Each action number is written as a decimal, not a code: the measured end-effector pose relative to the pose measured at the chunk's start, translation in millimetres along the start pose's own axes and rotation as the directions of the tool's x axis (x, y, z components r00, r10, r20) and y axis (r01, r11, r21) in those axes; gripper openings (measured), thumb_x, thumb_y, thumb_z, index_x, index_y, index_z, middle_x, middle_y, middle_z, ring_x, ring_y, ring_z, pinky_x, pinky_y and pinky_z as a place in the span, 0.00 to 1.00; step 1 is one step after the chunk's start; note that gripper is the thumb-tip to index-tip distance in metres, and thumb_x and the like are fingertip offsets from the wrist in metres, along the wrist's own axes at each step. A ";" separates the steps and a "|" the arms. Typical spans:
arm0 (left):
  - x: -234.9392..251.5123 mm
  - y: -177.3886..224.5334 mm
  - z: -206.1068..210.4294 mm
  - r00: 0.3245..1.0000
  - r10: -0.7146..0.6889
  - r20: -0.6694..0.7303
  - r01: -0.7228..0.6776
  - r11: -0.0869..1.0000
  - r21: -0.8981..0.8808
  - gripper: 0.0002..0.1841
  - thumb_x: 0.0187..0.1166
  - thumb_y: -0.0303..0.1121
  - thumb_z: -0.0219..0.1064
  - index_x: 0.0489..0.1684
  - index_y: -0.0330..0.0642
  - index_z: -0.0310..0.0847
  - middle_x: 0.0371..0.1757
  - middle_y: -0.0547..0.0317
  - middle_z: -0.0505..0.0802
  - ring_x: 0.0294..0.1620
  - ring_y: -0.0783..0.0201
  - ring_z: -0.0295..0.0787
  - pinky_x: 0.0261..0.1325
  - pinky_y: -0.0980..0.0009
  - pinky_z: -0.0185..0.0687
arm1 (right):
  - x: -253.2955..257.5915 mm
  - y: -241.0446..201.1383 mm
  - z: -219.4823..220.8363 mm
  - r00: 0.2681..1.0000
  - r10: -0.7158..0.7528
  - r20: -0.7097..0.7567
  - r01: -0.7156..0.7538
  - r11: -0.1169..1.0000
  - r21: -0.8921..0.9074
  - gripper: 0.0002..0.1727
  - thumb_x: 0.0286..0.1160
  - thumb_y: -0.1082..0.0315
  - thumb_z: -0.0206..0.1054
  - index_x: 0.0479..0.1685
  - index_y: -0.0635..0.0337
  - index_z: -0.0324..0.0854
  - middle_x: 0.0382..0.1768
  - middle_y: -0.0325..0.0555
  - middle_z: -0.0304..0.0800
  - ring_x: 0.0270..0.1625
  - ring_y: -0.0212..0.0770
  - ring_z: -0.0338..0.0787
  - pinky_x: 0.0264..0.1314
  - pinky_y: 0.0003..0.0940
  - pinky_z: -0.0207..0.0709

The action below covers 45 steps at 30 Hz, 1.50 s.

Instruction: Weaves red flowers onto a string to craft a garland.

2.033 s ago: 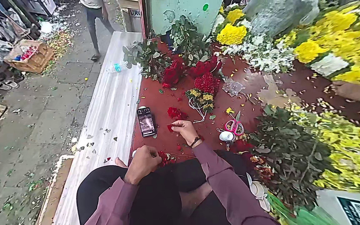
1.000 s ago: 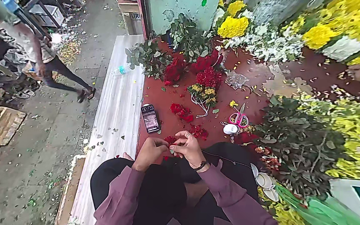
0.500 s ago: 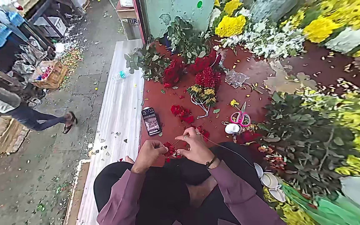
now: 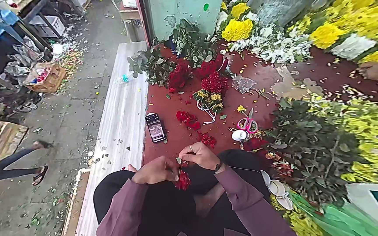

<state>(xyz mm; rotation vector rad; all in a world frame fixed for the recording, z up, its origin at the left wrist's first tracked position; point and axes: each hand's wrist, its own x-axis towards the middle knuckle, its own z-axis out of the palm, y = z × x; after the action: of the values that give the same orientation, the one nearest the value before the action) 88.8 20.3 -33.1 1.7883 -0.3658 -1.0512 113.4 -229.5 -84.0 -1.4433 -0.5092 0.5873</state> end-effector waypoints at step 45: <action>12.2 -14.4 6.8 0.789 -0.337 -0.515 0.344 0.935 -0.084 0.09 0.63 0.44 0.80 0.25 0.52 0.92 0.25 0.68 0.92 0.27 0.67 0.88 0.36 0.55 0.85 | 25.6 31.0 -46.5 0.782 0.407 -0.472 -0.314 0.911 0.266 0.12 0.67 0.76 0.75 0.50 0.67 0.89 0.35 0.51 0.92 0.25 0.35 0.82 0.26 0.29 0.77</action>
<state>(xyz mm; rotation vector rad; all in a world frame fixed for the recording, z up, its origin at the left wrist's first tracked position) 87.4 15.0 -52.5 2.1146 0.3025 -0.7461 161.0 -247.1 -118.8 -1.4645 0.2582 0.4964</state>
